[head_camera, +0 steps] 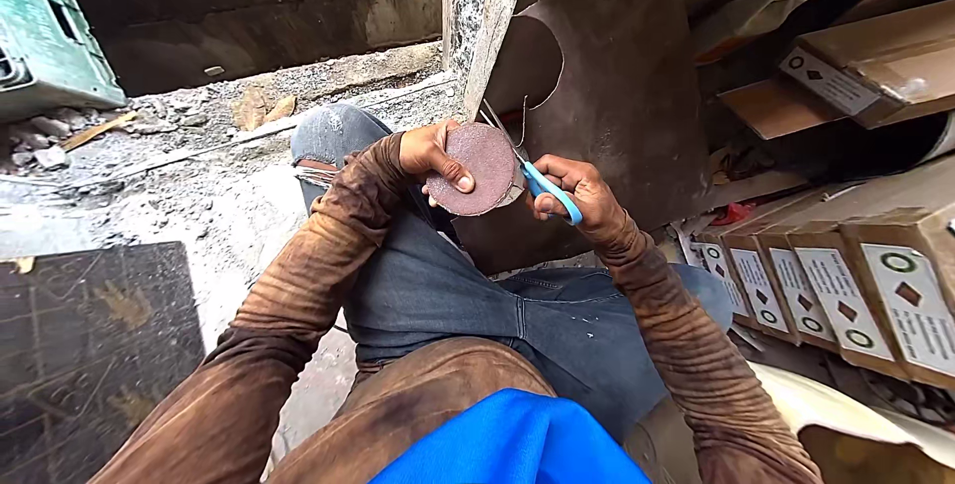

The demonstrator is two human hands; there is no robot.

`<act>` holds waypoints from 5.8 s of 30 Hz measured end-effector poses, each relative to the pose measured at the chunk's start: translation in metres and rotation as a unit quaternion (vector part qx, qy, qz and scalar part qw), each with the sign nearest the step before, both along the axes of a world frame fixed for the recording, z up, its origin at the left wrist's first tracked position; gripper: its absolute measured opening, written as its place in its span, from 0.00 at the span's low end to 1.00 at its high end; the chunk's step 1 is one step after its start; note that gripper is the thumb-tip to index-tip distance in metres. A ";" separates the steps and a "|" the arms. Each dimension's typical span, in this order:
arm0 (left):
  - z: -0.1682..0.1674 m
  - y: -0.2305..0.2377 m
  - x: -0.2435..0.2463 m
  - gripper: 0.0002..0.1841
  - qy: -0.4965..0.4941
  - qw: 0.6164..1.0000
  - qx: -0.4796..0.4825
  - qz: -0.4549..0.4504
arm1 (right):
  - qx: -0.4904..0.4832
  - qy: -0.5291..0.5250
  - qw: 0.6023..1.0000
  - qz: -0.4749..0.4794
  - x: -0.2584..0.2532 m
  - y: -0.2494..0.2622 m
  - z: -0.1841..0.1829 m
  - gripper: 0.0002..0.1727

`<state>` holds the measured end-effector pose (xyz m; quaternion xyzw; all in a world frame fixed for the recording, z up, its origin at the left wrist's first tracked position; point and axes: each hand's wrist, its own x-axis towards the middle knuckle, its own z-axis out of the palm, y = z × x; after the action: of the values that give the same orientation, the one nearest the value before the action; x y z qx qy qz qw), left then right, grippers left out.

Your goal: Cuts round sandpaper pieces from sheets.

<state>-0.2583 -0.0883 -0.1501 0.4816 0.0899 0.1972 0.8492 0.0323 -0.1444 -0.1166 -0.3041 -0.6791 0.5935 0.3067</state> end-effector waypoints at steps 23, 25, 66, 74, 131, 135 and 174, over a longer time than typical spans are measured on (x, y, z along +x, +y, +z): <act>-0.002 -0.011 0.005 0.09 0.128 0.973 0.158 0.105 | -0.017 -0.161 0.986 0.044 0.009 -0.020 -0.034 0.56; -0.004 -0.005 0.009 0.09 0.149 0.960 0.211 0.108 | -0.033 -0.192 0.980 0.046 0.027 -0.035 -0.039 0.45; -0.012 -0.047 0.047 0.11 0.360 0.899 0.033 0.247 | -0.194 -0.001 0.971 -0.137 0.047 -0.110 -0.072 0.34; -0.034 -0.036 0.043 0.08 0.293 0.920 -0.038 0.256 | -0.233 0.072 0.967 -0.067 0.007 -0.101 -0.082 0.31; -0.035 -0.035 0.039 0.02 0.252 0.927 -0.158 0.226 | -0.202 0.084 0.972 -0.090 -0.011 -0.069 -0.096 0.30; -0.037 -0.038 0.042 0.02 0.257 0.904 -0.084 0.330 | -0.343 0.169 0.923 -0.051 -0.003 -0.070 -0.101 0.42; 0.037 -0.125 0.177 0.21 0.077 0.977 -0.127 0.153 | -0.059 0.332 0.759 -0.558 0.042 -0.152 0.010 0.18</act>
<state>-0.0817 -0.2130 -0.1128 0.3637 0.2523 0.2742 0.8537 0.0740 -0.2965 -0.1067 -0.4304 -0.2086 0.4204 0.7710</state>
